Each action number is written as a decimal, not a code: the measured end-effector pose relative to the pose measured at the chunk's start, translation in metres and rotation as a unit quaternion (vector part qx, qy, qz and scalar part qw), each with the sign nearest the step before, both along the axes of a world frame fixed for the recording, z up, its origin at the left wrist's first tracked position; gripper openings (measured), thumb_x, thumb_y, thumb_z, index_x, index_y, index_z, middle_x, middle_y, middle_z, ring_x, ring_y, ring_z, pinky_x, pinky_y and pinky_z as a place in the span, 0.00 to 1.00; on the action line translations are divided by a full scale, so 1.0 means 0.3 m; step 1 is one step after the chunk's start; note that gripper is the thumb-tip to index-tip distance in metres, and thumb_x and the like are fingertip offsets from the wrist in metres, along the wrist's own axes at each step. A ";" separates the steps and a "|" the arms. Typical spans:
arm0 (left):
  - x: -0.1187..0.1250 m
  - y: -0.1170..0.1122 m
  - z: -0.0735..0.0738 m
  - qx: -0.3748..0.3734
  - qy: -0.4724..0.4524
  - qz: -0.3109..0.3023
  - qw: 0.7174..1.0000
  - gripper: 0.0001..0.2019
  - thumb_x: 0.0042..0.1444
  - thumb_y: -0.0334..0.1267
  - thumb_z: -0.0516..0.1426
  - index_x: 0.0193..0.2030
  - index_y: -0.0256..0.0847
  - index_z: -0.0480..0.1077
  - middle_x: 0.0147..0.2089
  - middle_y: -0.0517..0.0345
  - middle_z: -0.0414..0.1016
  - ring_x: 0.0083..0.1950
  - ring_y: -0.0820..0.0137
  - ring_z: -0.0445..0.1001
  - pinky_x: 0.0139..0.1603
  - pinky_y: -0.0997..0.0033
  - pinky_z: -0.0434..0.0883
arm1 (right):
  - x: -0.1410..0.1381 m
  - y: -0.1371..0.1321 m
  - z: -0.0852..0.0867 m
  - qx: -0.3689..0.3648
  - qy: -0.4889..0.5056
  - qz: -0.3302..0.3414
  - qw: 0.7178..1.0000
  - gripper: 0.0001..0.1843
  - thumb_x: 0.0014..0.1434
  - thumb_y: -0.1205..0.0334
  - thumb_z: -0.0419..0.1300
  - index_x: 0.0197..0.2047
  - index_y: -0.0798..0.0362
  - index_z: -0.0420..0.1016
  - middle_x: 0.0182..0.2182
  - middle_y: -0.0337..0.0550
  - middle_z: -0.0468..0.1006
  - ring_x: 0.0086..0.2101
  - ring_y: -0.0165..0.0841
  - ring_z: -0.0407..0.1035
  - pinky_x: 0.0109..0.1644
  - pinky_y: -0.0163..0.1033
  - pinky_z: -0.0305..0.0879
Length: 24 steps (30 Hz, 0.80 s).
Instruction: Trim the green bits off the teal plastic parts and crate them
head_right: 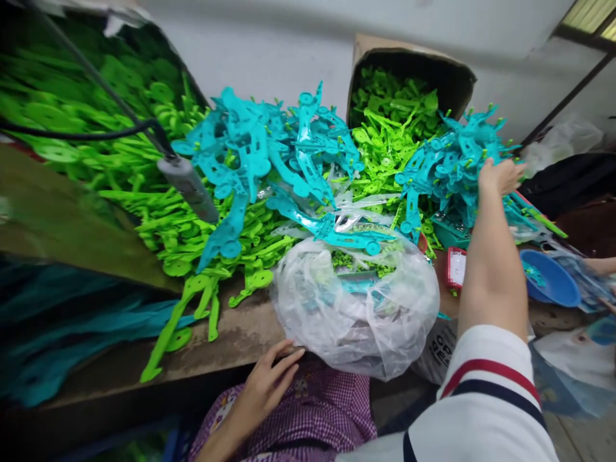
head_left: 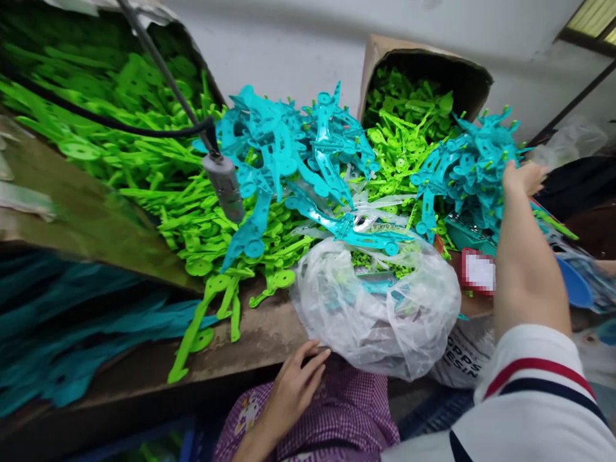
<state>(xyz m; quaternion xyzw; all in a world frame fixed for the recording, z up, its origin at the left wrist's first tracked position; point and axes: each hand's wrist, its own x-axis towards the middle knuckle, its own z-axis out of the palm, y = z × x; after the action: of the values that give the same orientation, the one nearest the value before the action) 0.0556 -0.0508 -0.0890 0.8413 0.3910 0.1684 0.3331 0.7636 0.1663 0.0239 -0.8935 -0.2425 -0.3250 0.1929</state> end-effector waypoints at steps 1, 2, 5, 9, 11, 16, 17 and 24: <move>-0.008 0.011 -0.007 0.003 -0.002 0.004 1.000 0.22 0.64 0.33 0.53 0.63 0.57 0.69 0.62 0.51 0.70 0.57 0.60 0.76 0.57 0.55 0.77 | -0.041 -0.013 0.008 0.000 0.014 -0.009 1.000 0.64 0.41 0.26 0.24 0.43 0.80 0.73 0.47 0.88 0.64 0.49 0.48 0.72 0.38 0.53 0.54; -0.016 0.025 -0.015 0.007 -0.004 0.012 1.000 0.21 0.65 0.34 0.54 0.62 0.55 0.70 0.62 0.49 0.69 0.56 0.60 0.76 0.57 0.55 0.76 | -0.111 -0.027 0.017 -0.001 0.050 -0.006 0.999 0.62 0.45 0.26 0.29 0.49 0.77 0.72 0.50 0.87 0.63 0.53 0.48 0.69 0.41 0.54 0.55; -0.037 0.085 -0.020 0.020 -0.017 0.063 0.998 0.17 0.65 0.34 0.54 0.60 0.49 0.72 0.62 0.47 0.68 0.58 0.61 0.74 0.58 0.57 0.75 | -0.492 -0.080 0.010 -0.020 0.097 0.210 0.973 0.35 0.67 0.40 0.47 0.54 0.66 0.71 0.49 0.69 0.71 0.51 0.40 0.69 0.48 0.48 0.60; -0.055 0.194 0.054 0.048 -0.055 0.112 0.991 0.17 0.65 0.33 0.55 0.60 0.48 0.71 0.60 0.49 0.68 0.60 0.63 0.72 0.61 0.58 0.71 | -1.085 -0.161 -0.145 -0.182 0.165 0.552 0.797 0.15 0.69 0.54 0.55 0.51 0.52 0.77 0.51 0.51 0.75 0.50 0.37 0.70 0.53 0.40 0.62; -0.069 0.227 0.104 0.066 -0.077 0.117 0.988 0.18 0.65 0.33 0.55 0.61 0.50 0.70 0.60 0.51 0.69 0.60 0.63 0.71 0.63 0.57 0.69 | -1.258 -0.177 -0.245 -0.230 0.178 0.559 0.776 0.20 0.66 0.52 0.59 0.57 0.53 0.73 0.55 0.52 0.73 0.53 0.42 0.68 0.54 0.43 0.62; -0.121 0.167 0.152 0.039 -0.103 0.146 0.983 0.16 0.65 0.34 0.55 0.58 0.49 0.73 0.56 0.52 0.72 0.57 0.63 0.73 0.61 0.60 0.70 | -1.318 -0.148 -0.349 -0.274 0.178 0.525 0.786 0.21 0.62 0.56 0.61 0.57 0.54 0.73 0.51 0.54 0.74 0.52 0.47 0.66 0.55 0.47 0.60; -0.126 0.143 0.152 0.024 -0.110 0.160 0.981 0.15 0.65 0.34 0.55 0.56 0.49 0.74 0.54 0.52 0.73 0.56 0.63 0.74 0.59 0.61 0.71 | -1.304 -0.148 -0.337 -0.265 0.176 0.527 0.788 0.19 0.62 0.56 0.61 0.55 0.54 0.75 0.49 0.54 0.75 0.51 0.46 0.67 0.54 0.47 0.60; 0.028 0.187 0.198 -0.158 -0.285 0.275 0.905 0.18 0.60 0.41 0.61 0.57 0.47 0.73 0.54 0.51 0.74 0.50 0.64 0.75 0.54 0.63 0.72 | -1.232 -0.335 -0.211 -0.193 0.153 0.553 0.796 0.16 0.59 0.59 0.61 0.51 0.51 0.75 0.48 0.49 0.75 0.51 0.44 0.68 0.55 0.47 0.61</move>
<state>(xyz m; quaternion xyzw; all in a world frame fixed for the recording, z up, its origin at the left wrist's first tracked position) 0.0639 0.0054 -0.0296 0.5532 0.5163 0.4221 0.4993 0.3942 0.0656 -0.0395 -0.6639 -0.7204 0.0319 0.1980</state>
